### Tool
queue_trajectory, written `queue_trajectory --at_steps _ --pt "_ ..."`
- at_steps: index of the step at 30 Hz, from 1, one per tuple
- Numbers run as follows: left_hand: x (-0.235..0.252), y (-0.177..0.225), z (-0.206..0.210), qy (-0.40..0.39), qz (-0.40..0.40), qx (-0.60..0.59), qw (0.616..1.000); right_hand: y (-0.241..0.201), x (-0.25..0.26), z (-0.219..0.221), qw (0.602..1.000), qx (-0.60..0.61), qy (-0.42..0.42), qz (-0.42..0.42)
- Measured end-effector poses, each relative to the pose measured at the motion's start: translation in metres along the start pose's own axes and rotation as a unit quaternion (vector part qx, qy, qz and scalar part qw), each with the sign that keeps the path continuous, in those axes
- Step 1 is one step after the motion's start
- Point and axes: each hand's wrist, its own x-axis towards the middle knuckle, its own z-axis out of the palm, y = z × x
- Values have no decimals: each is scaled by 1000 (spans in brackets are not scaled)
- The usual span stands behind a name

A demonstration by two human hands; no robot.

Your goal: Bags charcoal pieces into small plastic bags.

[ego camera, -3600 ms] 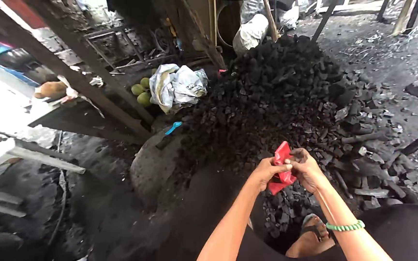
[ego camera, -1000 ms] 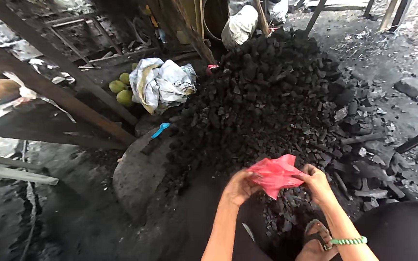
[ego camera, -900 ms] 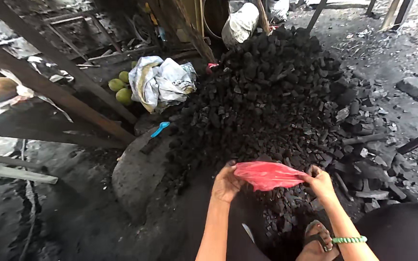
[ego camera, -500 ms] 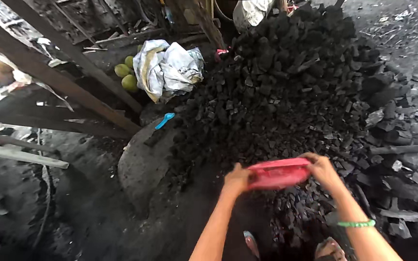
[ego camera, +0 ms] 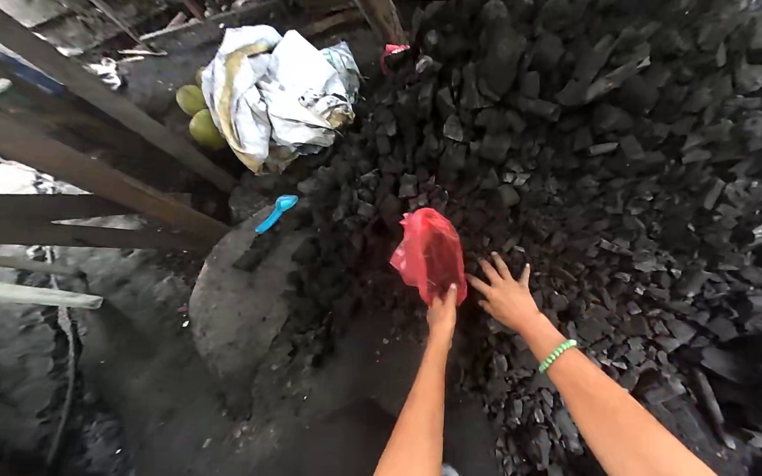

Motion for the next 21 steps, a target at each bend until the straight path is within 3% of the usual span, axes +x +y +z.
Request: queue_trajectory --at_steps 5,8,16,19,21 --pt "-10 -12 34 40 18 207 977 1 -42 24 998 -10 65 2" --pt "-34 -18 36 38 1 240 970 -3 -68 36 995 -4 103 15" --pt "-94 -43 59 -57 32 247 967 4 -140 40 979 110 53 161" --pt "-104 -44 57 -43 22 162 986 17 -168 36 955 167 146 195" --pt "-99 -42 51 54 27 69 996 30 -185 26 896 207 253 299"
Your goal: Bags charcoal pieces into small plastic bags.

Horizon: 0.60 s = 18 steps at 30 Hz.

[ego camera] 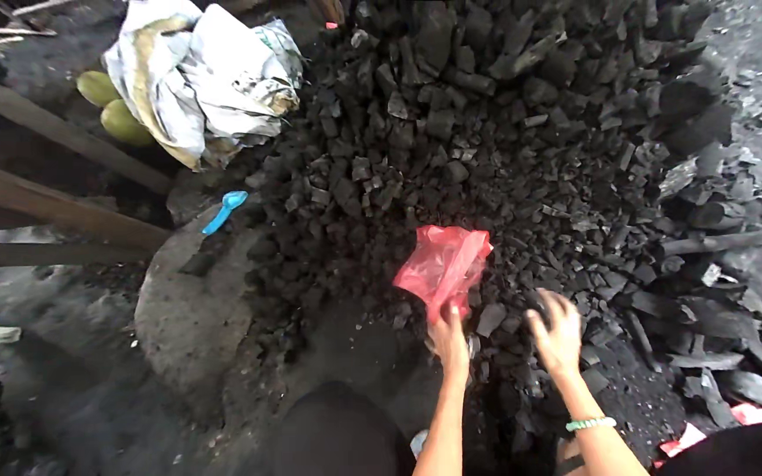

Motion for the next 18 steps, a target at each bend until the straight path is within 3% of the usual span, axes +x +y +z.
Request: queue_trajectory --at_steps 3,5,6,12,18 --pt "27 -10 -16 128 -61 -121 982 38 10 -25 951 58 177 248" --pt "42 -16 -24 124 -105 -165 973 67 19 -28 899 95 196 379" --pt "45 -19 -22 98 -108 -166 975 76 21 -23 892 120 175 398" --pt "19 -12 16 -85 -18 38 996 28 13 24 946 52 26 320" --pt "1 1 22 -103 -42 52 992 -10 2 36 955 106 -13 275"
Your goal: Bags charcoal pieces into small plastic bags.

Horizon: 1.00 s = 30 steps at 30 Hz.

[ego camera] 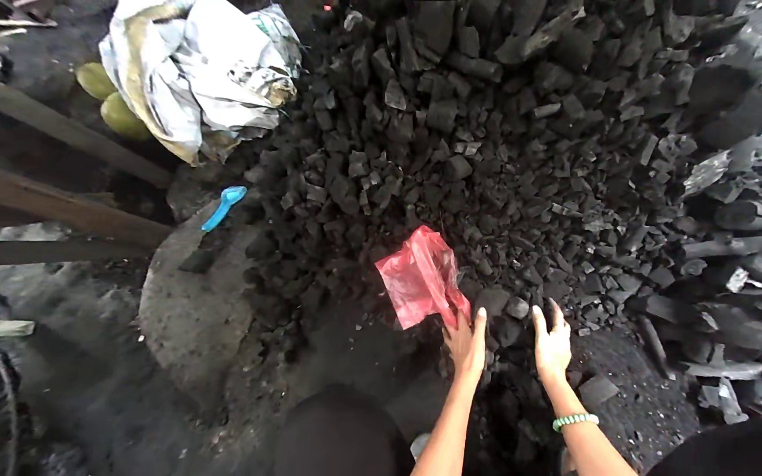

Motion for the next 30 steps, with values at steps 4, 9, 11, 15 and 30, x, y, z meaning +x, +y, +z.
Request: queue_trajectory --at_steps 4,9,11,15,30 --pt "1 4 -2 5 -6 -31 999 -9 -18 18 996 74 -39 -44" --pt "-11 5 7 -1 39 -139 989 -5 -29 28 981 170 -73 -53" --pt "-19 6 13 -21 53 -165 985 4 -29 27 951 297 -83 -31" --pt "-40 20 15 -64 124 -101 985 12 -33 24 828 543 -123 74" --pt "-12 87 -108 -42 8 -114 993 -8 -38 -3 657 702 -203 187"
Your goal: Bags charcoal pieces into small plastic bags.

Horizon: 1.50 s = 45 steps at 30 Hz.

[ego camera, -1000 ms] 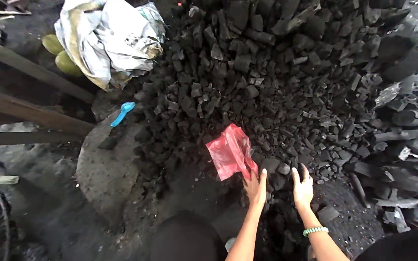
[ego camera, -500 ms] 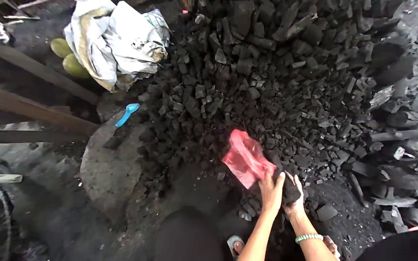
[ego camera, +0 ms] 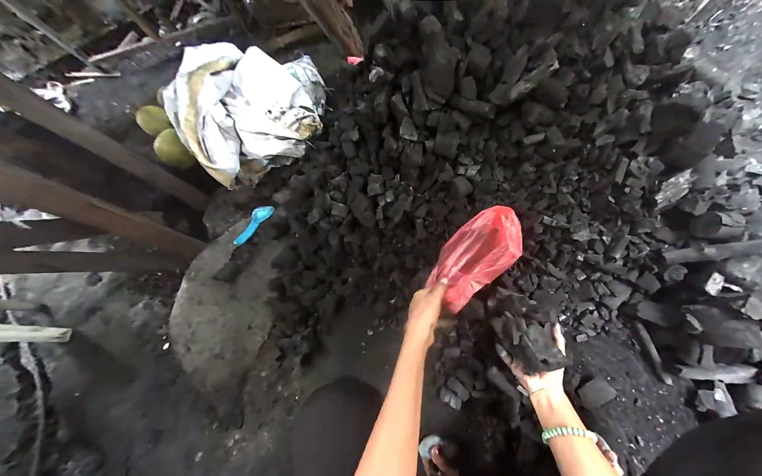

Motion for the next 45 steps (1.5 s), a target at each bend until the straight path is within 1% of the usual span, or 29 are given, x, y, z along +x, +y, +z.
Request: queue_trajectory --at_steps 2,4,7,9,10,13,15,16,18,20,22,23,24,25,26,27,28,29,30,31,33,34,35,37,39,40,41,44,45 --pt "13 11 11 26 59 160 985 -6 -10 24 1000 6 5 -8" --pt "13 27 23 44 115 298 947 -14 -18 51 999 3 -17 -28" --pt "9 40 33 -2 166 382 909 -27 -22 89 993 -26 -101 -50" --pt "6 43 32 -59 194 385 900 -33 -17 107 984 -55 -164 -50" --pt "5 44 30 -92 212 364 902 -35 -13 115 981 -83 -171 -46" --pt "6 57 22 -208 229 285 907 -35 -1 137 965 -243 -95 -36" --pt "17 60 21 -214 251 259 908 -35 10 146 934 -358 -26 -1" --pt "23 59 21 -203 253 263 909 -35 17 148 908 -418 -14 16" --pt "32 59 24 -177 239 299 907 -34 30 146 838 -545 -26 4" --pt "38 59 24 -150 227 330 904 -41 35 149 723 -686 -64 -52" --pt "43 57 18 -111 228 318 914 -53 31 160 581 -801 -88 -112" --pt "44 58 14 -90 229 300 922 -58 27 167 524 -836 -93 -134" --pt "44 61 10 -71 229 280 930 -65 22 173 493 -850 -105 -154" --pt "43 65 8 -56 228 257 938 -73 16 178 497 -843 -121 -167" --pt "41 71 6 -47 225 232 945 -82 10 182 531 -818 -133 -175" --pt "42 74 6 -45 224 209 951 -89 9 179 588 -775 -132 -188" --pt "45 75 7 -51 223 195 954 -95 10 171 663 -714 -113 -195" --pt "50 74 9 -64 221 195 954 -98 13 158 722 -654 -74 -213" --pt "55 71 13 -79 216 210 950 -99 17 142 747 -624 -22 -231" --pt "59 68 16 -94 210 229 946 -101 28 123 739 -626 35 -248" --pt "64 60 21 -109 207 242 942 -101 64 75 665 -689 127 -261" --pt "64 56 21 -112 213 232 943 -94 76 53 629 -720 143 -258" --pt "65 50 19 -110 229 206 945 -84 83 34 602 -741 141 -260" --pt "63 32 12 -86 274 89 954 -59 83 7 569 -771 111 -264" --pt "51 11 8 -3 270 -64 961 -39 71 -4 541 -804 90 -230" --pt "45 -3 8 59 238 -124 962 -31 64 -9 532 -816 84 -209" --pt "40 -24 9 119 193 -148 963 -24 57 -15 521 -827 76 -198" --pt "22 -100 28 269 36 -64 960 -5 33 -33 466 -866 28 -181" --pt "10 -118 38 285 -29 -34 957 0 25 -37 453 -874 13 -176"
